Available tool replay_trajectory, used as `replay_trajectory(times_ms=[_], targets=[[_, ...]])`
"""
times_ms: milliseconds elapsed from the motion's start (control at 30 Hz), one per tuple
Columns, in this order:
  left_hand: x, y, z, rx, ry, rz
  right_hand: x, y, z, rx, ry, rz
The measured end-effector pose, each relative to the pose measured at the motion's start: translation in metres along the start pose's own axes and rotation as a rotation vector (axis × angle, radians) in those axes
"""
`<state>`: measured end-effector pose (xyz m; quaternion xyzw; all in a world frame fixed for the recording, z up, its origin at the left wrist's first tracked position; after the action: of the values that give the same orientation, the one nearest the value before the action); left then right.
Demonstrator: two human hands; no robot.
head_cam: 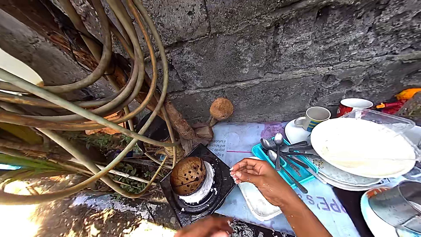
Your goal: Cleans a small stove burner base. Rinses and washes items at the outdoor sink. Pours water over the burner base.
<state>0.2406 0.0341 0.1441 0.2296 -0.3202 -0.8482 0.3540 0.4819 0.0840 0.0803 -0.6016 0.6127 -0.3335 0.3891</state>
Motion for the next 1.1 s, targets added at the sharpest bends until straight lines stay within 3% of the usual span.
replay_trajectory(times_ms=[67,133,267,367,433,467,533,633,767,900,967,1100], targets=[[-0.027,-0.013,0.032,-0.226,0.300,-0.015,-0.016,0.010,-0.023,0.076,0.009,-0.010],[-0.056,-0.036,0.050,-0.443,0.431,0.038,-0.028,0.019,-0.038,0.176,0.032,-0.038],[-0.089,-0.068,0.058,-0.577,0.378,0.130,-0.034,0.028,-0.052,0.304,0.078,-0.072],[-0.091,-0.080,0.052,-0.587,0.313,0.189,-0.022,0.017,-0.043,0.419,0.113,0.056],[-0.091,-0.085,0.046,-0.608,0.252,0.206,-0.003,-0.003,-0.016,0.671,0.157,0.133],[-0.090,-0.087,0.043,-0.621,0.233,0.210,0.007,-0.012,0.002,0.826,0.144,0.075],[-0.089,-0.090,0.039,-0.653,0.230,0.206,0.016,-0.018,0.032,1.057,0.027,-0.220],[-0.089,-0.094,0.034,-0.696,0.246,0.190,0.016,0.018,0.045,1.240,-0.150,-0.597],[-0.088,-0.094,0.032,-0.700,0.254,0.193,0.012,0.059,0.023,1.424,-0.204,-0.748],[-0.089,-0.096,0.035,-0.696,0.239,0.187,0.010,0.069,0.020,1.392,-0.155,-0.696],[-0.089,-0.096,0.035,-0.695,0.239,0.176,0.012,0.057,0.037,1.244,-0.035,-0.580],[-0.088,-0.095,0.033,-0.696,0.264,0.171,0.018,0.022,0.034,0.699,0.292,0.044]])
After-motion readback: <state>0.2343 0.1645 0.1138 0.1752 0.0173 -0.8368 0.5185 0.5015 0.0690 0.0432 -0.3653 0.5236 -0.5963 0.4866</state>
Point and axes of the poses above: each hand's wrist, its own x-axis away from the middle knuckle, its own z-axis out of the back of the hand, y = z × x, the point moved 1 cm from there along -x, towards the middle knuckle, and after that the axes turned 8 degrees about -x, right-handed, at the moved point
